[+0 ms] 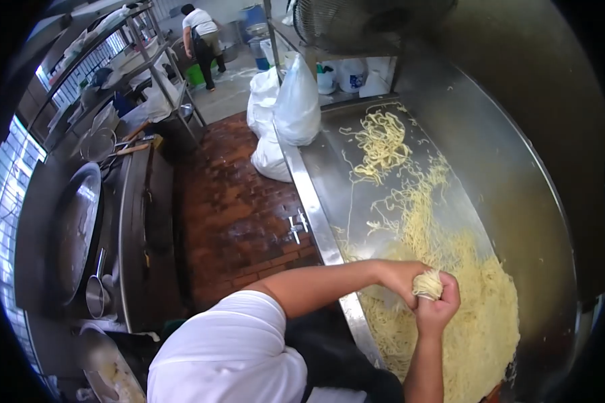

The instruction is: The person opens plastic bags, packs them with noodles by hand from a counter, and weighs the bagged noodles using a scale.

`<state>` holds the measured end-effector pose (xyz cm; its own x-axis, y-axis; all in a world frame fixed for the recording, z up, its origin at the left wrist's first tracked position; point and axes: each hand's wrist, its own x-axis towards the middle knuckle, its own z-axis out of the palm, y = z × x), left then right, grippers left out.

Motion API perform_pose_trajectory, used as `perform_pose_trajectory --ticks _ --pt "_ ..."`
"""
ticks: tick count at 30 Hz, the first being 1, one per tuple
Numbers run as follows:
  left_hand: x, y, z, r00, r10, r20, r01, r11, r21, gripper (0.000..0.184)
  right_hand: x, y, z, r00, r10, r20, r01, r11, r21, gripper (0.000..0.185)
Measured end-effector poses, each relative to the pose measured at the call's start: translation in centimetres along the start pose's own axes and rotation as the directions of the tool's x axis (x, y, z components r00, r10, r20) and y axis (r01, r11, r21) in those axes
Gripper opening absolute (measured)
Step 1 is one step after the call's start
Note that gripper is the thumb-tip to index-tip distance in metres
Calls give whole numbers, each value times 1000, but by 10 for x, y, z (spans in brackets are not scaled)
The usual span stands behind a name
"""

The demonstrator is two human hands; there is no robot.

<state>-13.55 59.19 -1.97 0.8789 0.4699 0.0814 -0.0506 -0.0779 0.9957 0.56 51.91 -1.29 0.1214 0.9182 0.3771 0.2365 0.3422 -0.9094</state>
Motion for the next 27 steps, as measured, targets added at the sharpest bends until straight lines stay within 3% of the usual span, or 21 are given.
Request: perform_pose_trajectory --ticks 2,4,7,9,10,11,12,14,15,18,19,22,27 --pt "16 -29 15 996 -2 86 31 941 -337 51 4 -4 -1 997 -78 -14 77 997 -28 25" --pt "23 -25 23 994 -48 101 80 935 -346 54 4 -4 -9 996 -92 0 92 995 -29 22" --pt "19 -11 38 997 -79 3 74 913 -400 51 12 -2 -22 953 -290 91 304 908 -289 25" --pt "17 -3 38 993 -72 -97 24 906 -423 45 7 -6 -31 992 126 9 -126 992 14 28" --pt "18 -2 32 983 -121 -135 53 905 -422 43 3 -7 -35 942 335 17 -332 926 178 29" --pt "18 -3 22 970 -171 -174 83 902 -424 40 -6 -2 -45 898 429 95 -436 897 69 31" --pt "18 -3 13 952 -218 -215 109 897 -428 38 -14 1 -57 872 448 198 -423 892 -156 30" --pt "12 -1 3 948 -191 -256 159 977 -142 34 -28 8 -78 761 532 372 -269 780 -566 28" --pt "9 0 -1 946 -175 -272 184 983 7 33 -36 16 -84 814 505 285 -218 722 -657 27" --pt "1 6 -6 939 -200 -280 327 769 549 38 -36 29 -116 703 662 261 -546 737 -398 27" --pt "1 7 -8 952 -154 -264 288 742 605 39 -33 24 -121 700 673 237 -532 714 -456 26" --pt "-2 22 -12 915 -303 -268 394 520 758 35 -27 27 -138 665 700 262 -582 705 -405 27" --pt "-9 21 -28 873 -373 -315 440 320 839 32 -28 51 -171 796 598 92 -483 720 -498 26"
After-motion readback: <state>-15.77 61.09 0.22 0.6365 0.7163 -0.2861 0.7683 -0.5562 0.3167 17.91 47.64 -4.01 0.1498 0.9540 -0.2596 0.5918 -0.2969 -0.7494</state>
